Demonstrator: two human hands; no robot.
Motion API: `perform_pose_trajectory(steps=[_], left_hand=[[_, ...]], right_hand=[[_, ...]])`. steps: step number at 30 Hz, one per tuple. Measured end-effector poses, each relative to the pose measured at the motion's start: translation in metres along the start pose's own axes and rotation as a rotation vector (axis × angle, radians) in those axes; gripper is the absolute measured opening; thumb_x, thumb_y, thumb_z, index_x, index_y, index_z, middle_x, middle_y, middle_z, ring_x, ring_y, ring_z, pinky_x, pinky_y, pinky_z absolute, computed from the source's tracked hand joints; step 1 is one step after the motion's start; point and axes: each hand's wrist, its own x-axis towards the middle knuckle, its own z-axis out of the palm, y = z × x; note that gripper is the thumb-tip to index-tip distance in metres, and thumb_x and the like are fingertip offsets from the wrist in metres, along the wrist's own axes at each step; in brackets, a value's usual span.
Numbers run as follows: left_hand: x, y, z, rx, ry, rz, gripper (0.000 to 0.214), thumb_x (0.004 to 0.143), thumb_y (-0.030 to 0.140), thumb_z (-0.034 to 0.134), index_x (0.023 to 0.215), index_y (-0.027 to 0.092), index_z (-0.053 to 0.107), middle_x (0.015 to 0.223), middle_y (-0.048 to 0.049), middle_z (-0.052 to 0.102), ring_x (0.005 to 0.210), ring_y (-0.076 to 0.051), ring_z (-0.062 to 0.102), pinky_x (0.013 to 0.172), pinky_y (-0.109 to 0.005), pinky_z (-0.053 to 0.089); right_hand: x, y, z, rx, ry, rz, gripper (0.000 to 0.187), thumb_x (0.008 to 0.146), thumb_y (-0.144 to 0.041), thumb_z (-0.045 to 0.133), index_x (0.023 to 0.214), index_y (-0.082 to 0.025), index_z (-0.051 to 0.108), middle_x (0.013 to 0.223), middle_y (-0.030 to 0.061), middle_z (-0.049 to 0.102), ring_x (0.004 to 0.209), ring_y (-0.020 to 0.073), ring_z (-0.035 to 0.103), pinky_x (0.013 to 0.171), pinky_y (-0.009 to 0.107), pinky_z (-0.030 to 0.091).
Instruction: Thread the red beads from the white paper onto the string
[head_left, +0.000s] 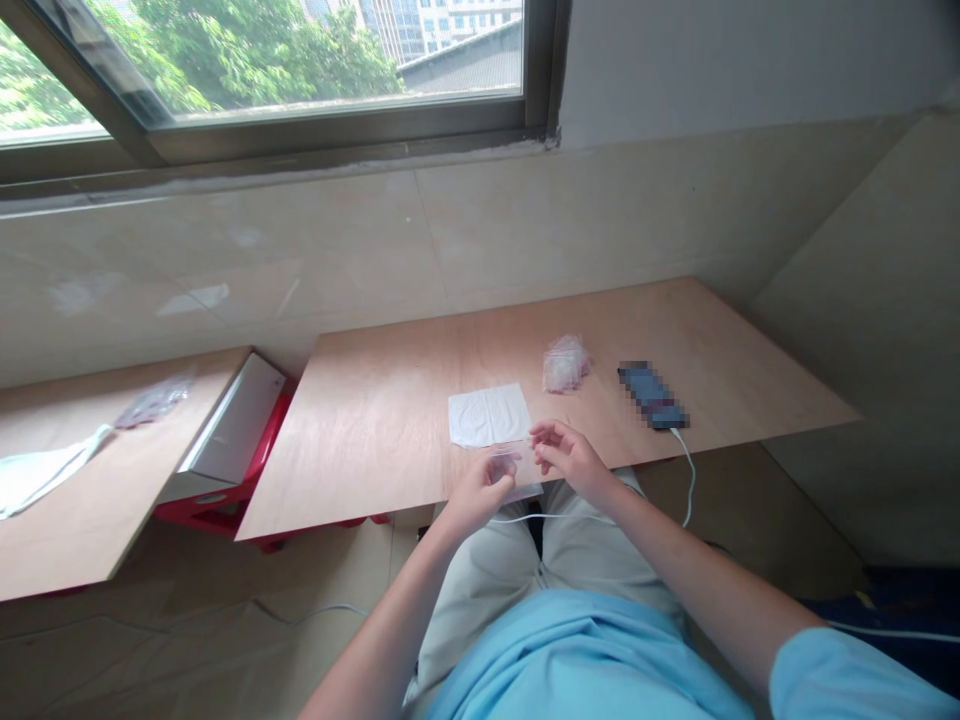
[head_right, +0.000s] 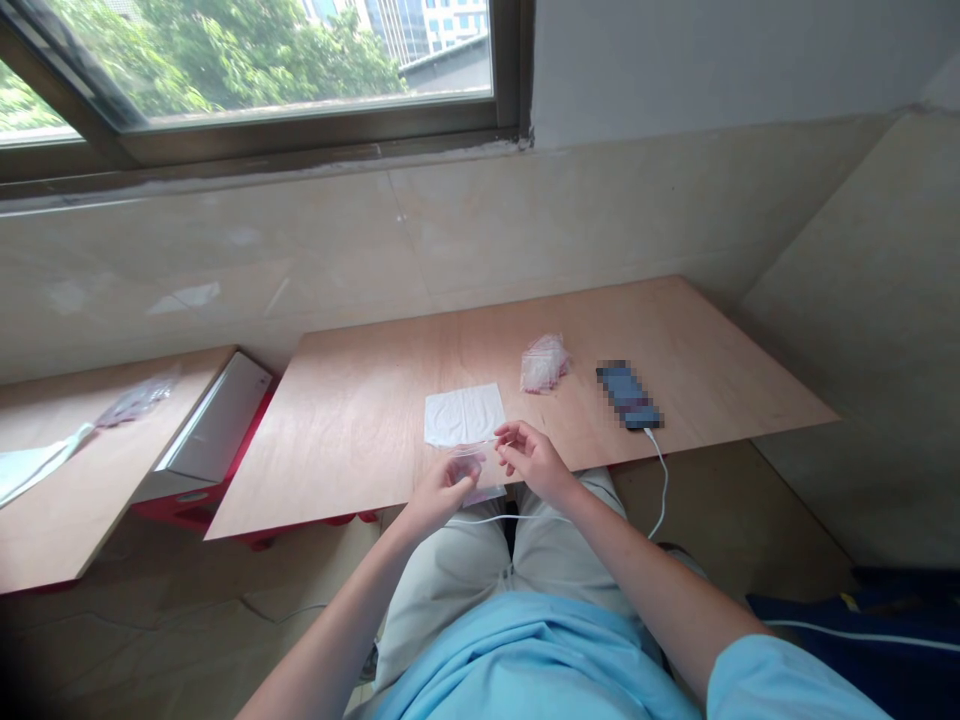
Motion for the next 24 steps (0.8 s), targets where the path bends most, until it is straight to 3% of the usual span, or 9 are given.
perform_pose_trajectory(steps=[4, 8, 12, 15, 19, 24], left_hand=[[-0.002, 0.004, -0.002, -0.007, -0.054, -0.06, 0.025, 0.077, 0.019, 0.057, 0.1, 0.016, 0.067, 0.08, -0.0018, 0.059, 0.065, -0.013, 0.055, 0.057, -0.024, 0.051], [-0.003, 0.008, -0.005, 0.021, -0.103, -0.128, 0.023, 0.073, 0.018, 0.056, 0.092, 0.016, 0.068, 0.077, -0.0021, 0.061, 0.061, -0.013, 0.057, 0.053, -0.023, 0.048], [-0.005, 0.011, -0.006, 0.026, -0.186, -0.138, 0.021, 0.076, 0.02, 0.056, 0.092, 0.015, 0.068, 0.071, -0.0015, 0.06, 0.057, -0.012, 0.055, 0.05, -0.021, 0.044], [-0.005, 0.014, -0.005, 0.039, -0.226, -0.153, 0.018, 0.077, 0.022, 0.057, 0.09, 0.014, 0.066, 0.066, -0.0007, 0.058, 0.053, -0.011, 0.054, 0.046, -0.019, 0.041], [-0.004, 0.016, -0.003, -0.008, -0.224, -0.14, 0.026, 0.076, 0.018, 0.056, 0.101, 0.016, 0.061, 0.062, 0.0037, 0.053, 0.046, -0.008, 0.048, 0.043, -0.017, 0.039], [-0.006, 0.016, -0.002, -0.047, -0.235, -0.129, 0.035, 0.075, 0.017, 0.055, 0.11, 0.021, 0.056, 0.068, 0.0062, 0.049, 0.041, -0.004, 0.038, 0.037, -0.014, 0.029]], right_hand=[[-0.007, -0.017, -0.004, -0.283, -0.16, -0.174, 0.026, 0.085, -0.03, 0.064, 0.11, -0.023, 0.066, 0.102, 0.0059, 0.064, 0.082, 0.0172, 0.061, 0.072, 0.031, 0.052], [-0.015, -0.032, -0.007, -0.407, -0.216, -0.274, 0.03, 0.086, -0.025, 0.064, 0.115, -0.025, 0.065, 0.106, 0.0069, 0.065, 0.081, 0.0177, 0.062, 0.074, 0.032, 0.052], [-0.019, -0.034, -0.008, -0.51, -0.324, -0.248, 0.017, 0.088, -0.025, 0.061, 0.102, -0.023, 0.071, 0.101, 0.0069, 0.066, 0.075, 0.0167, 0.061, 0.068, 0.03, 0.051], [-0.018, -0.03, -0.009, -0.531, -0.388, -0.196, 0.018, 0.088, -0.028, 0.063, 0.101, -0.023, 0.074, 0.1, 0.0064, 0.067, 0.072, 0.0156, 0.06, 0.061, 0.027, 0.048], [-0.016, -0.025, -0.011, -0.586, -0.469, -0.204, 0.015, 0.086, -0.029, 0.066, 0.096, -0.023, 0.077, 0.088, 0.0038, 0.066, 0.07, 0.0153, 0.057, 0.063, 0.027, 0.046], [-0.013, -0.026, -0.013, -0.543, -0.423, -0.169, 0.019, 0.091, -0.033, 0.061, 0.083, -0.021, 0.074, 0.08, 0.0031, 0.064, 0.073, 0.0173, 0.057, 0.062, 0.026, 0.043]])
